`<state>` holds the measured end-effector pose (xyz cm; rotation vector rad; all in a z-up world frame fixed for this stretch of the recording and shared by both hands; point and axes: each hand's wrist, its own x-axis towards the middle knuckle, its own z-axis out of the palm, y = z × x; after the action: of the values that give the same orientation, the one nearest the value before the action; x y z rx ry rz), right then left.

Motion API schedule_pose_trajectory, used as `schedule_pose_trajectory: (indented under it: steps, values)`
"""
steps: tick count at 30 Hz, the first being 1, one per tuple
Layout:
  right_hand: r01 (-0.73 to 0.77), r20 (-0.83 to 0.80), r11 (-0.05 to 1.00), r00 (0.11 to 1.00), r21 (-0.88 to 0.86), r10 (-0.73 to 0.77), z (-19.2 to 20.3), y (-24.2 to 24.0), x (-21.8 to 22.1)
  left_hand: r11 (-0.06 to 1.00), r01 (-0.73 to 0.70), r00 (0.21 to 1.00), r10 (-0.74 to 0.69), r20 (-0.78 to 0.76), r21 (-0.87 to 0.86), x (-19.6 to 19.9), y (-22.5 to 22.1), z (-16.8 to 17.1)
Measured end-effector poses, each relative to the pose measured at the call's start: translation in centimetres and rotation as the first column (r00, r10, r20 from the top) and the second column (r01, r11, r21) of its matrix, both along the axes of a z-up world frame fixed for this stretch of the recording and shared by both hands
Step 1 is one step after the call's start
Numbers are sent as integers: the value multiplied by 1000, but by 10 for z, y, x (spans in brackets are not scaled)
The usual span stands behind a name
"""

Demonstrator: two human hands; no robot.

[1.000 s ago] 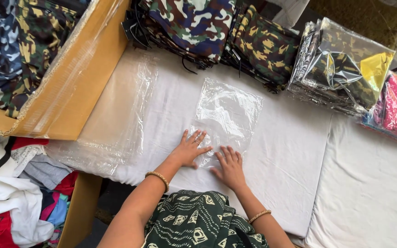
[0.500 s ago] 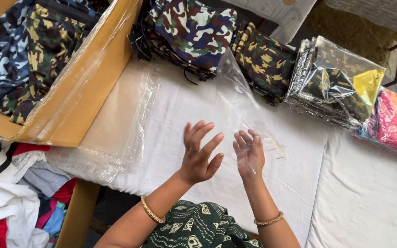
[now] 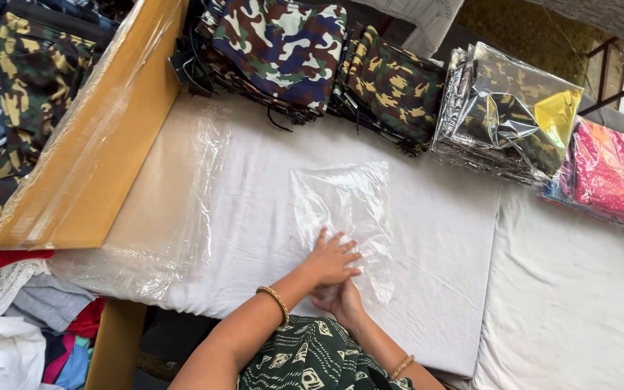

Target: The person folds a camouflage-patterned garment on a white surface and places it into a clear plastic bag. They smooth the garment inside the bag and seal it before moving the packaged item aside. The person repeats this process with a second garment.

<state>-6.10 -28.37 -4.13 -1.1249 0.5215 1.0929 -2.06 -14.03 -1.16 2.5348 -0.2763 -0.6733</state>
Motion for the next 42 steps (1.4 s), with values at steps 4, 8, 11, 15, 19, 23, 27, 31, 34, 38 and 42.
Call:
schedule_pose_trajectory:
  steps: [4,8,11,15,19,23,27,31,34,38,42]
  values:
    - [-264,18,963,965,57,263,27,-19,-3,998,7,1000,-7,0,70,0,29,-1]
    - [-660,387,747,668,-87,635,79,-13,20,988,107,994,-111,23,114,-3,44,8]
    - [-473,652,750,392,-462,649,74,-4,63,976,172,981,-183,70,137,-11,51,-6]
    - [113,566,577,-114,-809,816,44,10,110,976,157,971,-181,156,153,-27,65,-5]
    - [181,354,370,-114,-911,928,12,4,106,991,-83,975,59,213,109,-43,82,-42]
    - [292,323,360,-168,-886,931,8,0,101,947,-293,901,228,369,129,-49,95,-46]
    - [330,345,402,-221,-854,912,6,5,109,944,-315,856,237,460,100,-52,97,-48]
    - [230,311,305,-10,-924,950,12,25,151,939,-341,776,248,580,55,-50,97,-49]
    - [349,655,614,-2,-708,756,26,60,218,936,-351,737,252,627,37,-49,97,-53]
    - [419,821,797,-179,-435,542,78,141,312,938,-346,716,244,654,29,-47,98,-54]
    - [383,783,806,-261,-452,564,75,199,381,945,-325,762,246,599,26,-50,97,-55]
